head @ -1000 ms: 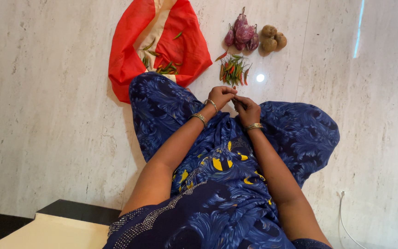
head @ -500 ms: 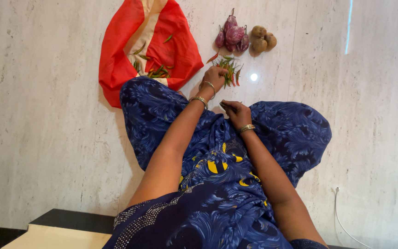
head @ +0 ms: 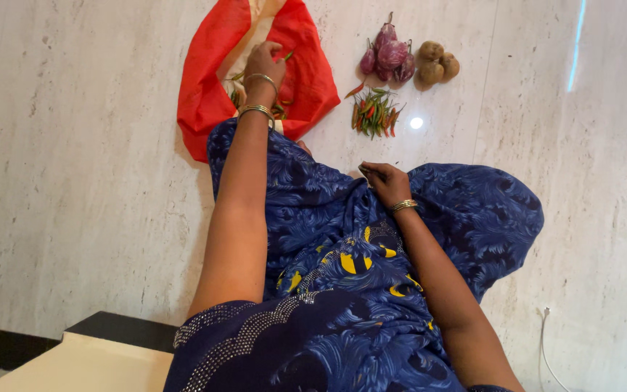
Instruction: The person sits on the floor and sorts green and red chilies from a red cloth onto the floor. They handle the chilies one by one, removing stems and placing them into a growing pile.
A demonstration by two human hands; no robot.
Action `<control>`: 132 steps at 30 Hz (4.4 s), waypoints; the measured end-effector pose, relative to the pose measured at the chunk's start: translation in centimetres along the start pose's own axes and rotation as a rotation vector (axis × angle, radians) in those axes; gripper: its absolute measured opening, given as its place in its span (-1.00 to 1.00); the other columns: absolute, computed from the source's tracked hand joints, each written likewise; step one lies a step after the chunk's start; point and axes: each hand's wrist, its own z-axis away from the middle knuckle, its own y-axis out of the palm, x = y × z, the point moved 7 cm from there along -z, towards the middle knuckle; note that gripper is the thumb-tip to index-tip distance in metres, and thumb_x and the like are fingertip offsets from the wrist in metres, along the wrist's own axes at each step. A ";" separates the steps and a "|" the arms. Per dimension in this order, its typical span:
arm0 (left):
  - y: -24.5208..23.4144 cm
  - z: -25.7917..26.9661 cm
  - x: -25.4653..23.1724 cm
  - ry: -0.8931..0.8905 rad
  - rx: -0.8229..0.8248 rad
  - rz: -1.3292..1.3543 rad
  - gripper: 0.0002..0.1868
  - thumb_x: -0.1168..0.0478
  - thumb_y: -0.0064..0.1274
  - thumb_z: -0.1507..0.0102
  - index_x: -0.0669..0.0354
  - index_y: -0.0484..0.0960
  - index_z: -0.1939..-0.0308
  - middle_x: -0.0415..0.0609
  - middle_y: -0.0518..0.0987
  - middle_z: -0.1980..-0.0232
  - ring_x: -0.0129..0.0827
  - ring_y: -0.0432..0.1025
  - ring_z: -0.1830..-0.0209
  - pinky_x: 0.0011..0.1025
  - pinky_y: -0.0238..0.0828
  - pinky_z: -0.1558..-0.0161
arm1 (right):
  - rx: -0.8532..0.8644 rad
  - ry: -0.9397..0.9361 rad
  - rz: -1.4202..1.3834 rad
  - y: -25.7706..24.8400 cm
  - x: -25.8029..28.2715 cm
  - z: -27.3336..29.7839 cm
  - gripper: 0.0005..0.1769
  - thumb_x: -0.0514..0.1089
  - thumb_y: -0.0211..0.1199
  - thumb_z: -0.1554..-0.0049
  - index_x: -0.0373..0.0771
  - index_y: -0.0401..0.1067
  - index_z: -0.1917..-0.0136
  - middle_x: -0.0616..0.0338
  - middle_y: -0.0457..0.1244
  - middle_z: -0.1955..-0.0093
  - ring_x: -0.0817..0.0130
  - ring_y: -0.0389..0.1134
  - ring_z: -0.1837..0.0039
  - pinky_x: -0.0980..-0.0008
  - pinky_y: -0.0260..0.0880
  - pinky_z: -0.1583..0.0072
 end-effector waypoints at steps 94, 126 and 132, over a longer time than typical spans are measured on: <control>18.5 23.3 -7.9 0.067 0.314 0.541 -0.45 0.44 0.14 -0.07 0.07 0.67 -0.17 0.07 0.63 -0.04 -0.23 0.61 0.09 -0.44 0.60 0.05 | -0.272 -0.192 0.232 -2.3 2.4 0.2 -0.70 -0.35 0.33 -0.13 -0.15 0.61 -0.13 0.12 0.45 -0.01 0.42 0.50 0.03 0.44 0.50 -0.02; 21.1 22.7 -4.9 -0.365 0.478 0.821 -0.66 0.16 0.26 -0.14 0.28 0.75 0.07 -0.04 0.72 0.25 -0.47 0.60 0.35 -0.48 0.63 0.30 | -0.229 -0.177 0.297 -2.2 2.5 0.0 -0.67 -0.35 0.30 -0.10 -0.16 0.59 -0.13 0.09 0.44 -0.04 0.27 0.51 -0.02 0.37 0.51 -0.06; 20.2 22.1 -5.2 -0.271 0.443 0.727 -0.66 0.22 0.28 -0.09 0.28 0.73 0.07 0.00 0.74 0.24 -0.41 0.62 0.36 -0.46 0.63 0.31 | -0.169 -0.181 0.357 -1.6 2.6 0.1 -0.71 -0.33 0.29 -0.10 -0.16 0.59 -0.11 0.06 0.43 -0.05 0.18 0.50 -0.05 0.31 0.50 -0.08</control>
